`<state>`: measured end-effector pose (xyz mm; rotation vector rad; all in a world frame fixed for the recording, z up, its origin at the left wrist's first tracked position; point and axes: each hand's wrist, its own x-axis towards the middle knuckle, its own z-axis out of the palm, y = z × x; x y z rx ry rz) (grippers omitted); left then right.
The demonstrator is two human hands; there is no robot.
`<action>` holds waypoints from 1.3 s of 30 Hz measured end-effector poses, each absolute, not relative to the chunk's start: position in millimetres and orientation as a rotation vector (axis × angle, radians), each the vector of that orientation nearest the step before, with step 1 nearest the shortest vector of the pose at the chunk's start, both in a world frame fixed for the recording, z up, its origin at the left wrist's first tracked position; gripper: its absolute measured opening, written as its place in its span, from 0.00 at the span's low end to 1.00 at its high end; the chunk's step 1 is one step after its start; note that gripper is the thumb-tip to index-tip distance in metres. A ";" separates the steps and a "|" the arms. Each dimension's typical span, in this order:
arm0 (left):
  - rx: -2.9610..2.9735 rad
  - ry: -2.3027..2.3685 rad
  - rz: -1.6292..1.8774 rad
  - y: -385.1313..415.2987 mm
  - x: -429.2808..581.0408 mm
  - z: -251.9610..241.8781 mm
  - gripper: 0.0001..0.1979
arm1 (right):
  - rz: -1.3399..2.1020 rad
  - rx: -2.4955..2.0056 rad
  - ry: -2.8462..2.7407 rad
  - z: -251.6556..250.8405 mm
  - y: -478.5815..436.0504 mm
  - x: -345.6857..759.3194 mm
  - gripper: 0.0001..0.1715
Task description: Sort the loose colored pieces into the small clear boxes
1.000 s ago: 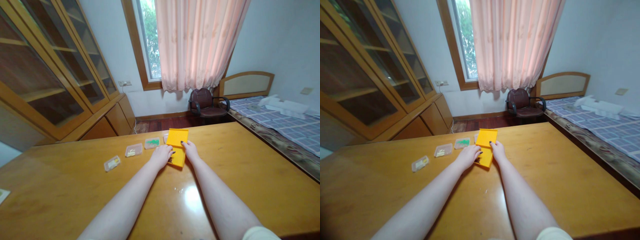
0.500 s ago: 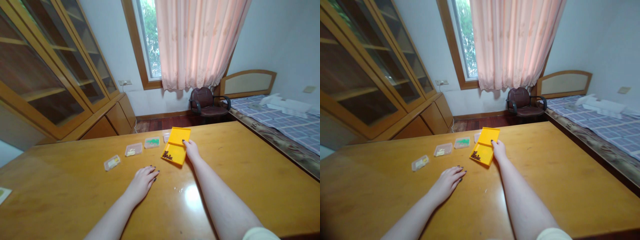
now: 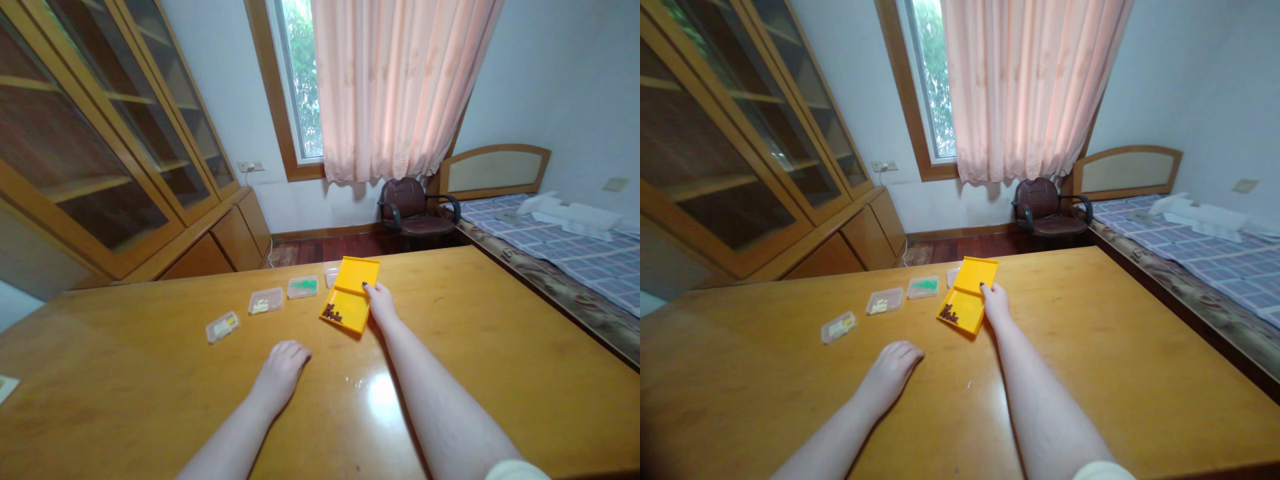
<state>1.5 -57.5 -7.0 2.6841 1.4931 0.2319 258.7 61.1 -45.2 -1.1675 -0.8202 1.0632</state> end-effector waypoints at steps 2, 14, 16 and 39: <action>2.687 1.553 0.173 -58.3 3.4 -5.8 0.10 | 1.065 -1.163 -0.817 -44.4 60.8 258.4 0.19; 2.518 1.924 -0.243 -55.9 14.2 0.4 0.13 | 1.099 -1.154 -0.793 -37.4 57.8 256.5 0.16; 2.513 1.932 -0.280 -53.8 17.1 -1.1 0.13 | 1.104 -1.146 -0.787 -36.0 56.8 255.6 0.16; 2.245 1.397 0.914 23.8 20.6 -9.3 0.21 | 1.323 -0.998 -0.761 -22.3 47.1 253.7 0.16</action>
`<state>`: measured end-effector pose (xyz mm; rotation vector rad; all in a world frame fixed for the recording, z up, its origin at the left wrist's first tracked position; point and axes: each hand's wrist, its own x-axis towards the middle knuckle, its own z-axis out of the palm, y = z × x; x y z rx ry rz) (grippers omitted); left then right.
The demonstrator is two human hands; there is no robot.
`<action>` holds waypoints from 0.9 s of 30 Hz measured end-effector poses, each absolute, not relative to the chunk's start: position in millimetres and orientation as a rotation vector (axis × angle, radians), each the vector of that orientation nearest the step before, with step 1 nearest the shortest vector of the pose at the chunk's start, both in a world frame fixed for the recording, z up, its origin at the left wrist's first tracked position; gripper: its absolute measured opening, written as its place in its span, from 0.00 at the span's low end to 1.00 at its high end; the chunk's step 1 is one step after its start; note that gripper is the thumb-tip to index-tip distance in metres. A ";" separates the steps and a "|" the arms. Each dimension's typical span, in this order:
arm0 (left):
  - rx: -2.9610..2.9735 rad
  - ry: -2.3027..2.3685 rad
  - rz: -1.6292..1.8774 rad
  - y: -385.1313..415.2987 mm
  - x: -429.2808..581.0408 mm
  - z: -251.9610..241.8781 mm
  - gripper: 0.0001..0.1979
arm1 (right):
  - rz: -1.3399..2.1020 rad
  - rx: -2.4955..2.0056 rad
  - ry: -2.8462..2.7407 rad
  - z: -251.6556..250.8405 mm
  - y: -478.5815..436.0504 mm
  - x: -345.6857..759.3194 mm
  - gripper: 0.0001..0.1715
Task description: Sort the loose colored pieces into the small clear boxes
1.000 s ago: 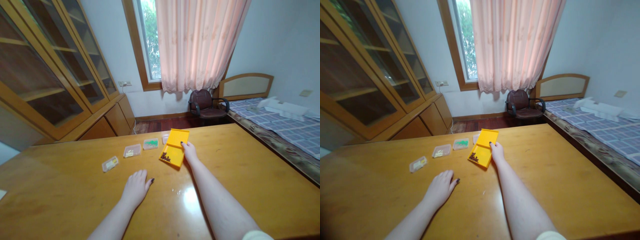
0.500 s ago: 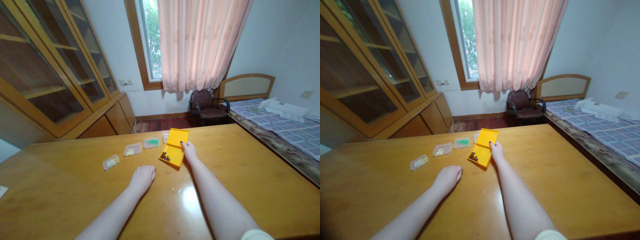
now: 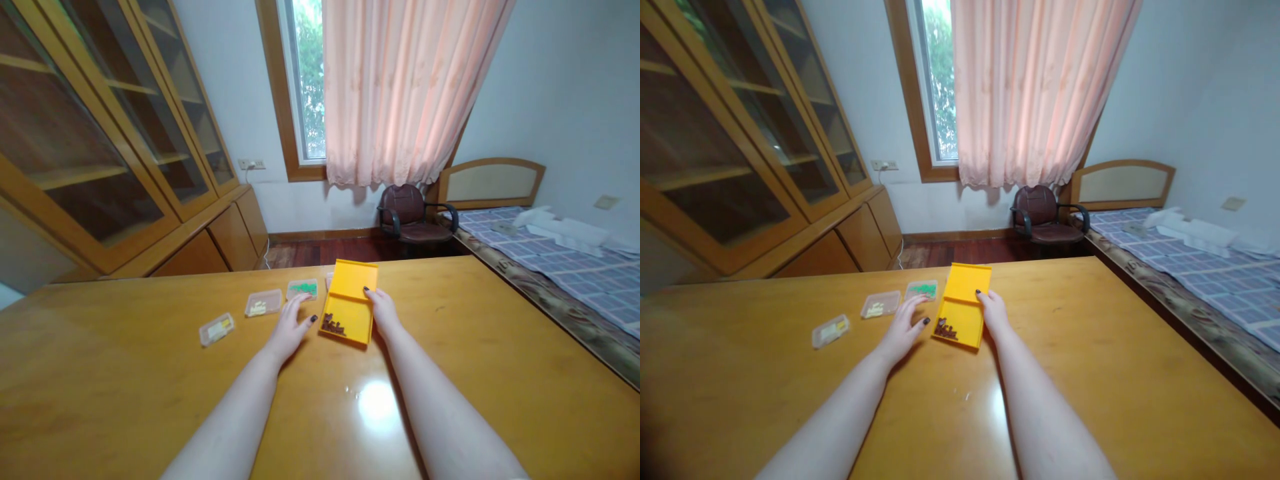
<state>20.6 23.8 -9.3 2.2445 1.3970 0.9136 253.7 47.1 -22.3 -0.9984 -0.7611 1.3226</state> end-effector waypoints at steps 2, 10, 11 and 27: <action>2.039 1.355 0.946 28.6 17.0 -14.0 0.25 | 1.301 -0.987 -0.679 -23.4 50.7 259.2 0.17; 0.983 0.805 0.836 11.3 55.0 -17.5 0.29 | 1.288 -0.888 -0.846 -26.9 49.1 250.5 0.23; 0.892 0.771 0.815 9.9 56.3 -15.0 0.30 | 1.289 -0.899 -0.869 -26.2 47.5 248.5 0.23; 0.626 0.806 0.989 20.4 49.6 -6.8 0.20 | 1.489 -0.960 -1.020 -17.0 39.5 246.2 0.23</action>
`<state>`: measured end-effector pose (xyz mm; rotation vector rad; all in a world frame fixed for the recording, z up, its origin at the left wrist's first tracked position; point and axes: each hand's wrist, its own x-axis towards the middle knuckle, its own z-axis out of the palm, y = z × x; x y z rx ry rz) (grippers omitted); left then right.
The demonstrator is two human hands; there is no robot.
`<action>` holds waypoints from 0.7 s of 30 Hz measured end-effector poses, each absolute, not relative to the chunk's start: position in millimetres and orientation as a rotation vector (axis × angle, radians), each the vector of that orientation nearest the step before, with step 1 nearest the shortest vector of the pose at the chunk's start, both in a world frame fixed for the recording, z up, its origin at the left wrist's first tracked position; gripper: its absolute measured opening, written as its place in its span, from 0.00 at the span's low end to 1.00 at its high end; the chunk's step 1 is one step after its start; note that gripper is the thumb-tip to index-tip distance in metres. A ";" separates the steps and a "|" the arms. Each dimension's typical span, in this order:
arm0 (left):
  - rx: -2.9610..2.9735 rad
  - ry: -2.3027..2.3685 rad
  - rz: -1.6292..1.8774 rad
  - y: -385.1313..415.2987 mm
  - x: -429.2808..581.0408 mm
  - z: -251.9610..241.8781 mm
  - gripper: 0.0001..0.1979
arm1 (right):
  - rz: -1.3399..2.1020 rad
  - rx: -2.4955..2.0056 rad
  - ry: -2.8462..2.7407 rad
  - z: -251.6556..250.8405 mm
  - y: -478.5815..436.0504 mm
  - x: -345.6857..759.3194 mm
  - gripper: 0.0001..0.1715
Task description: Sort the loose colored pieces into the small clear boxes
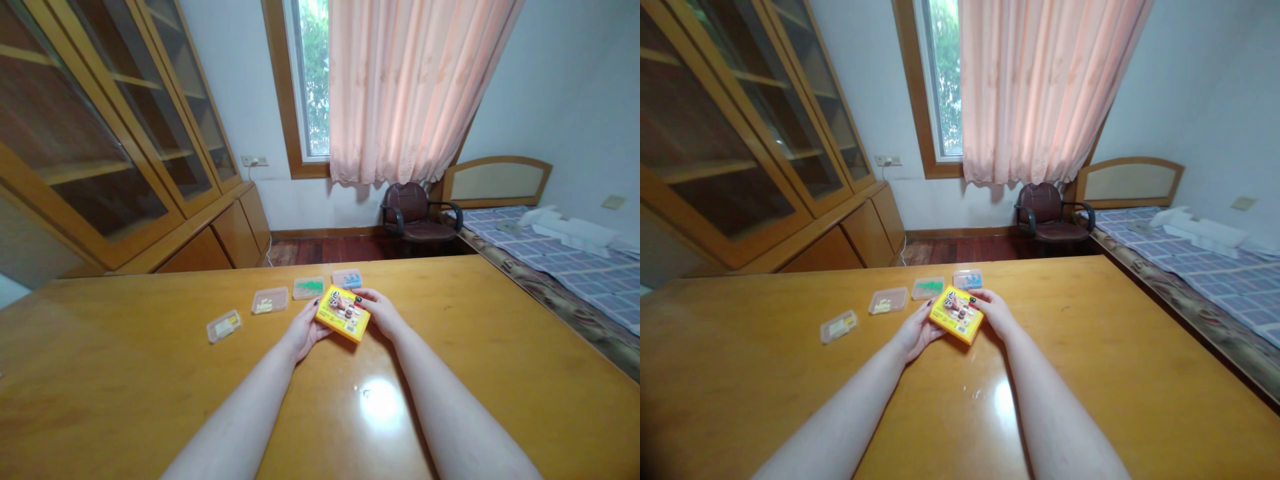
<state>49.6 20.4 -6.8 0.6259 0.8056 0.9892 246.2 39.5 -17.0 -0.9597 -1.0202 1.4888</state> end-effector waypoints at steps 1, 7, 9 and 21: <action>0.640 0.844 1.015 21.1 50.0 -8.5 0.20 | 1.514 -0.941 -1.007 -15.9 38.7 246.5 0.24; 0.611 0.855 1.263 29.0 47.2 -14.8 0.23 | 1.626 -0.956 -0.937 -8.1 37.0 251.2 0.27; 0.593 0.838 1.390 31.9 43.5 -14.3 0.23 | 1.424 -1.046 -0.789 -9.3 41.6 257.1 0.23; 1.023 1.406 1.313 39.6 39.8 -34.5 0.23 | 0.987 -1.239 -1.176 -31.2 45.5 259.8 0.19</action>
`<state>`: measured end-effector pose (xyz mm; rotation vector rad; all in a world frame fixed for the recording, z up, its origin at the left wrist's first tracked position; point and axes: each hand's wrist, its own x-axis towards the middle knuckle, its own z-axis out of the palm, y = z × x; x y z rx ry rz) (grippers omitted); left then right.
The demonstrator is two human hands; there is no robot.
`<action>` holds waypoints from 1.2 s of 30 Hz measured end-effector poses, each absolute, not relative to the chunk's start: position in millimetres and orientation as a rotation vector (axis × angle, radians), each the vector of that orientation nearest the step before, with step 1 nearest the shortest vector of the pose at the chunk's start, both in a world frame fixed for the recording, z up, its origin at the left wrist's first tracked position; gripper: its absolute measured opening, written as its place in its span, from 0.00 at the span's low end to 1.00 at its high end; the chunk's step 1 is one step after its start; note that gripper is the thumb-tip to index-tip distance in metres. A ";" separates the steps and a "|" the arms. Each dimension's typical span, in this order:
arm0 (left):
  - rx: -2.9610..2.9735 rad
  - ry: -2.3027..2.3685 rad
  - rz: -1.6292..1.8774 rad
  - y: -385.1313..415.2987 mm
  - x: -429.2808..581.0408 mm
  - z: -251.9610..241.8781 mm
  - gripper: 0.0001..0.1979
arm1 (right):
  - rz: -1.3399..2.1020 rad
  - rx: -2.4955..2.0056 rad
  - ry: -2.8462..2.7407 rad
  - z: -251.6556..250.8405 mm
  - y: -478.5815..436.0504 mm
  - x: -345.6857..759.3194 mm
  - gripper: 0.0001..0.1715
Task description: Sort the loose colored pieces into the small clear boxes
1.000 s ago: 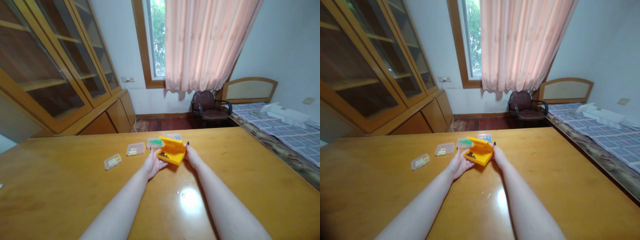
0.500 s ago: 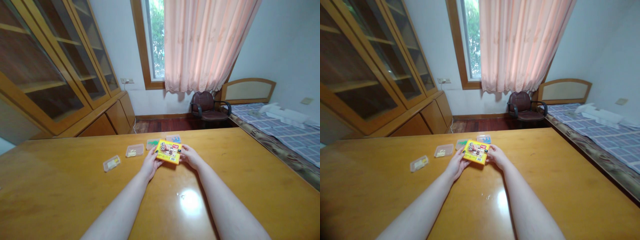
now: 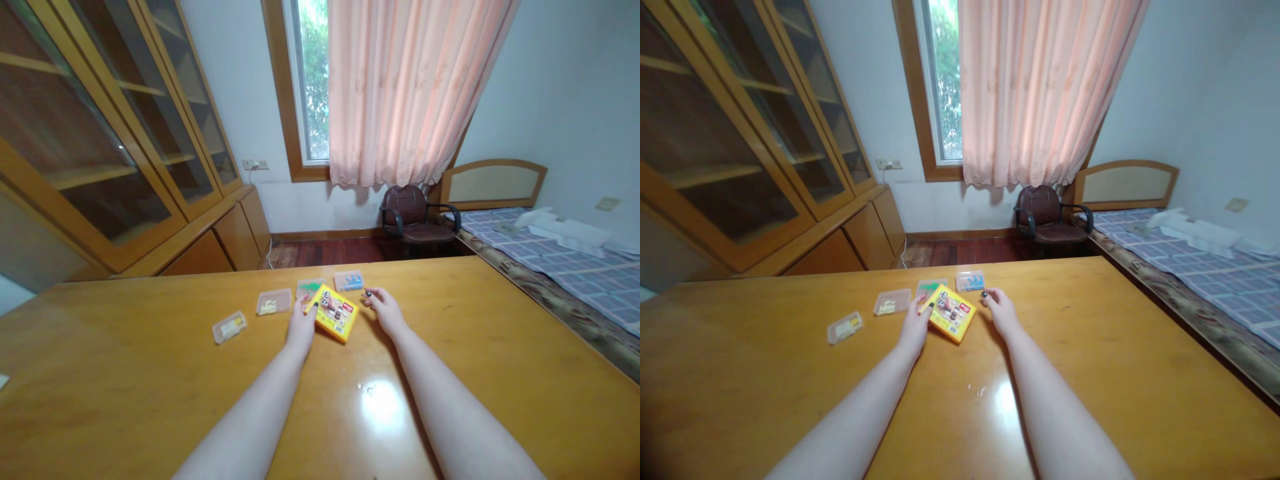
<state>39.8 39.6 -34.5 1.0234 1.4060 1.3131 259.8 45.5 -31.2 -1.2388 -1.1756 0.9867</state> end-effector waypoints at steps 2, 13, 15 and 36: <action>1.263 1.488 1.223 35.8 40.7 -33.6 0.22 | 0.867 -1.272 -1.523 -30.1 40.0 255.5 0.24; 1.753 1.871 0.977 23.5 24.1 -5.3 0.07 | 0.467 -1.554 -2.184 -17.6 31.0 251.8 0.23; 1.708 1.870 0.980 25.5 23.9 -6.3 0.06 | 0.443 -1.605 -2.180 -20.4 31.9 250.8 0.22; 2.158 1.128 0.800 11.0 45.0 -13.1 0.22 | 0.171 -1.729 -2.060 -33.0 93.7 264.9 0.26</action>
